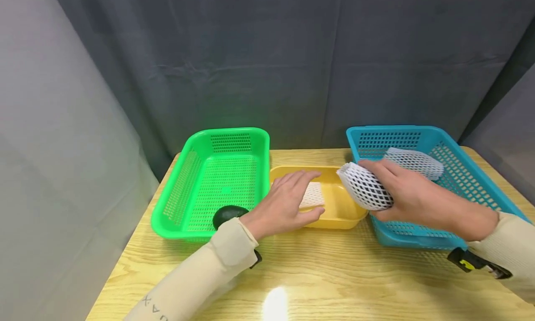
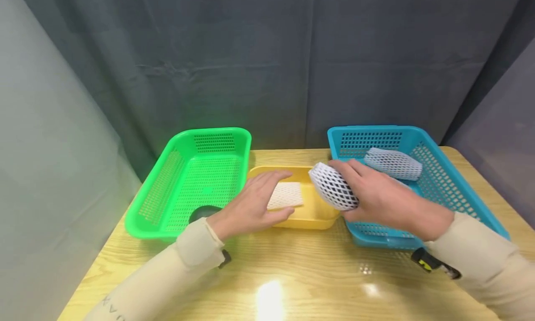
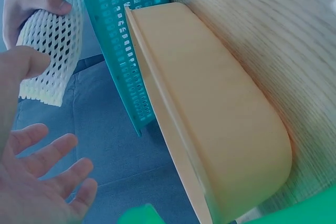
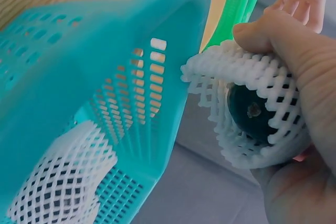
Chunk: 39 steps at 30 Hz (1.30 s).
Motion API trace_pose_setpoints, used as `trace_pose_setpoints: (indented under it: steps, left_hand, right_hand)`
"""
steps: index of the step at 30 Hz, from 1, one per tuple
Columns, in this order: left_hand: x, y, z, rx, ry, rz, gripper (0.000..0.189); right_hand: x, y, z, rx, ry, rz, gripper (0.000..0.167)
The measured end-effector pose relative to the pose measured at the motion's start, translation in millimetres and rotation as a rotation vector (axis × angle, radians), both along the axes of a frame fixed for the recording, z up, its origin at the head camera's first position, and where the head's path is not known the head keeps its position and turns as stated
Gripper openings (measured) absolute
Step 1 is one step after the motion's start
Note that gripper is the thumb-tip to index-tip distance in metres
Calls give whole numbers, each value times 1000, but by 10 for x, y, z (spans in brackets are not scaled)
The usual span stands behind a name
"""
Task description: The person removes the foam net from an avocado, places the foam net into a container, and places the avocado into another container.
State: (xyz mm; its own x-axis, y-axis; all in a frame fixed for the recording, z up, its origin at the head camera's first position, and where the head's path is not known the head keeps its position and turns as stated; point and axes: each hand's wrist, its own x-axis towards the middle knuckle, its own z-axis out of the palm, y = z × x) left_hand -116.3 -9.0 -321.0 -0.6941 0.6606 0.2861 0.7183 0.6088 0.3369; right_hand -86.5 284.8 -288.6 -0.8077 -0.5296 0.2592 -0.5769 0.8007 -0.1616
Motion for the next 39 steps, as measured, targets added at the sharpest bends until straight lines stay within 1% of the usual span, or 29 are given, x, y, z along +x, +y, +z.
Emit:
trace_pose_setpoints:
  steps: [5,11,16,19,22,25,27,32,36,39]
  left_hand:
    - [25,-40,-1,-3,5,-5,69]
    - [55,-105,-15,25,22,-16,67]
    - [87,-158,-28,57,22,-24,66]
    - [119,-187,-34,80,28,-28,63]
    - [152,-206,-35,101,54,-45,61]
    - [176,-225,-38,112,80,-70,56]
    - [193,-239,-45,108,86,-74,53]
    - [251,-279,-73,103,90,-74,48]
    - [316,-312,-108,125,107,-92,45]
    - [354,-334,-144,133,121,-92,44]
  right_hand:
    - [35,-113,-8,1,29,42,96]
    - [71,-260,5,16,19,82,95]
    - [101,-357,-3,19,3,112,94]
    - [118,-417,-23,17,5,137,93]
    - [134,-475,-54,19,22,162,93]
    - [157,-523,-84,23,27,170,93]
    - [167,-545,-102,22,27,178,93]
    - [193,-584,-155,25,13,174,94]
    - [221,-607,-199,27,-8,193,95]
    - [245,-631,-222,30,-25,211,95]
